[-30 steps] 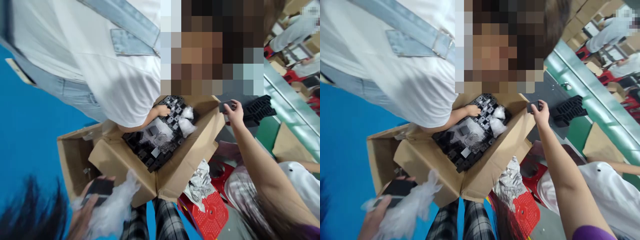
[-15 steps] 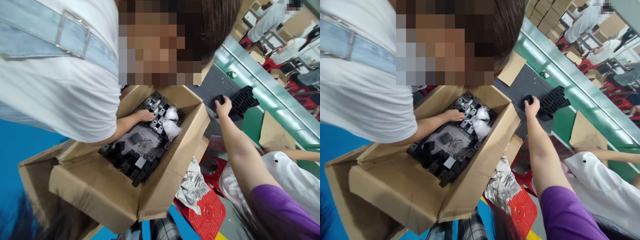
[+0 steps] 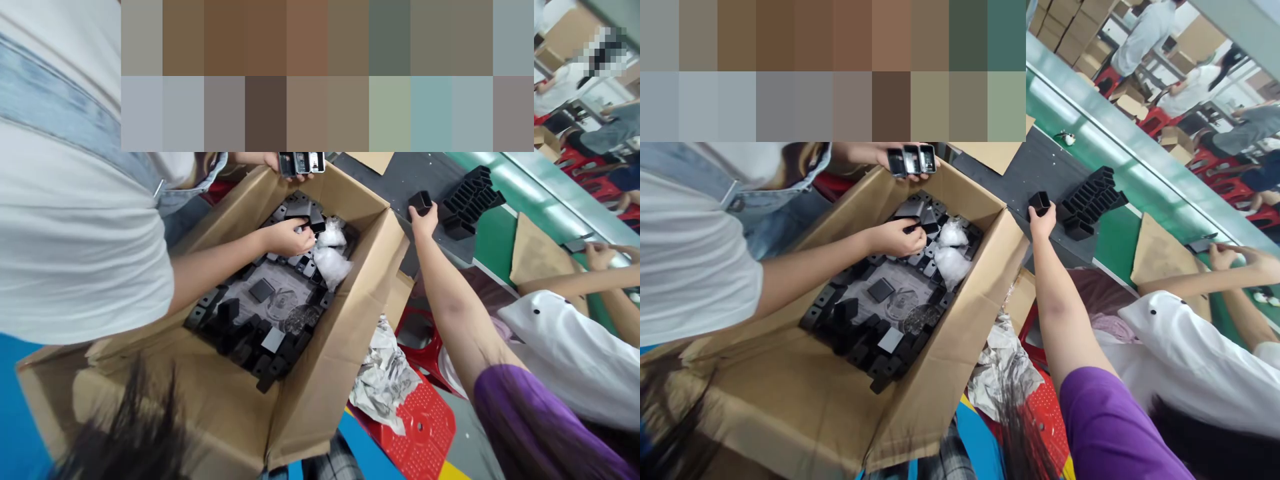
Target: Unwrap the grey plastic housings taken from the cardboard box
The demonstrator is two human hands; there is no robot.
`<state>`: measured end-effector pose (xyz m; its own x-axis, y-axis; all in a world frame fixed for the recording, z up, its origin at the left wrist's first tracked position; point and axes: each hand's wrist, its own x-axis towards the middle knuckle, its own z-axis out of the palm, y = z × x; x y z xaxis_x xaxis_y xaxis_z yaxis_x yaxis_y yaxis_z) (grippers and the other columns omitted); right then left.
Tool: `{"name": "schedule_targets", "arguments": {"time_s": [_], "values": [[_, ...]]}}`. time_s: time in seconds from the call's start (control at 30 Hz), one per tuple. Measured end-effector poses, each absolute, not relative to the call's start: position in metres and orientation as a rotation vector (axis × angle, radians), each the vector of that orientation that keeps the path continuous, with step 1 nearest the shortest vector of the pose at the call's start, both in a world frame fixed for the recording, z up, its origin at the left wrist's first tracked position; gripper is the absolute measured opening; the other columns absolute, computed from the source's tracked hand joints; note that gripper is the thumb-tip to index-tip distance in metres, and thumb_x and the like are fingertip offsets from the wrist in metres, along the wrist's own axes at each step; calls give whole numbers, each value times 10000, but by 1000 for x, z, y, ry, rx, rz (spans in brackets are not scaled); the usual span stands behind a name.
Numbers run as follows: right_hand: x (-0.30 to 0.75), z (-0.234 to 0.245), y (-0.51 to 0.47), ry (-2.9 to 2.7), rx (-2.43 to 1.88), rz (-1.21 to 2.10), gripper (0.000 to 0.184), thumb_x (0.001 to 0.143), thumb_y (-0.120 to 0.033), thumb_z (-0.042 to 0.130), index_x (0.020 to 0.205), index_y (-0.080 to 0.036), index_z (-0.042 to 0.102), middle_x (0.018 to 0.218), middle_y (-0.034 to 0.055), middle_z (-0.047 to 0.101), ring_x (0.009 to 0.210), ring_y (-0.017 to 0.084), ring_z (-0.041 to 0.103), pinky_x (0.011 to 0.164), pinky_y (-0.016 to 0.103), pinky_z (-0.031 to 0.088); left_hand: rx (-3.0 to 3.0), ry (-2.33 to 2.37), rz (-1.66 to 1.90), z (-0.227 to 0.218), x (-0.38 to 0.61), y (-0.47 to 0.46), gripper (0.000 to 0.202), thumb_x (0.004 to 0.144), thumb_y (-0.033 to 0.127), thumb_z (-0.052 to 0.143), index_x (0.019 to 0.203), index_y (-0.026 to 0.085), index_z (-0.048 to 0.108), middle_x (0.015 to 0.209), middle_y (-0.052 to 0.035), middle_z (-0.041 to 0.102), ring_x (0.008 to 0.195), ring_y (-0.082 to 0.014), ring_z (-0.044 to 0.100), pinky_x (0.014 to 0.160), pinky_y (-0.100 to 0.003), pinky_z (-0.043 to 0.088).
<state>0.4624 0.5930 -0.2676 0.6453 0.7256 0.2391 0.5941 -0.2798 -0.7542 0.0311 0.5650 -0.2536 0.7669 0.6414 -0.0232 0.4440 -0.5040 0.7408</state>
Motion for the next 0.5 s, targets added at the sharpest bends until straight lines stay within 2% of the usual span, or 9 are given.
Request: {"name": "schedule_targets", "arguments": {"time_s": [0.07, 0.13, 0.23, 0.33, 0.37, 0.43, 0.5], "values": [[463, -269, 593, -1017, -1964, 208, 539, 698, -213, 768, 1201, -148, 586, 1161, 122, 690, 1117, 267, 641, 1118, 452, 436, 2184, 816, 233, -255, 38, 579, 462, 1047, 248, 251, 992, 138, 696, 925, -89, 686, 924, -197, 689, 609, -313, 568], [465, -269, 592, -998, -1939, 233, 583, 681, -200, 769, 1229, -146, 577, 1112, 99, 686, 1062, 250, 651, 1093, 441, 457, 2164, 868, 176, -259, 47, 590, 609, 983, 146, 92, 876, 112, 691, 821, -83, 649, 791, -165, 672, 484, -256, 467], [467, -269, 591, -956, -1898, 267, 646, 676, -184, 752, 1286, -158, 541, 1069, 60, 666, 990, 213, 656, 1030, 409, 502, 2117, 986, 134, -270, 59, 607, 594, 1009, 179, 134, 783, 56, 669, 707, -29, 606, 584, -82, 581, 441, -179, 371], [469, -269, 591, -917, -1869, 277, 518, 701, -184, 704, 1200, -174, 566, 1039, 37, 651, 987, 195, 647, 987, 380, 524, 2066, 1100, 113, -281, 64, 623, 473, 1079, 288, 347, 861, 27, 676, 763, 1, 650, 559, -19, 547, 529, -146, 435], [469, -270, 592, -908, -1865, 275, 453, 707, -186, 690, 1146, -172, 580, 1013, 31, 649, 980, 194, 644, 979, 376, 526, 2050, 1134, 103, -284, 64, 628, 473, 1089, 304, 358, 899, 6, 673, 797, 2, 656, 578, -13, 564, 558, -146, 452], [470, -270, 593, -893, -1869, 262, 346, 713, -194, 675, 1049, -170, 595, 951, 18, 644, 945, 194, 639, 967, 381, 529, 2019, 1199, 77, -289, 63, 635, 590, 1105, 291, 215, 920, -45, 663, 827, -11, 647, 617, -15, 605, 577, -137, 444], [473, -270, 591, -875, -1885, 233, 289, 714, -202, 674, 992, -175, 599, 912, 8, 636, 914, 197, 634, 967, 396, 529, 1990, 1266, 42, -294, 61, 640, 685, 1082, 247, 79, 865, -62, 650, 771, -16, 623, 592, -6, 596, 555, -117, 414]]}}
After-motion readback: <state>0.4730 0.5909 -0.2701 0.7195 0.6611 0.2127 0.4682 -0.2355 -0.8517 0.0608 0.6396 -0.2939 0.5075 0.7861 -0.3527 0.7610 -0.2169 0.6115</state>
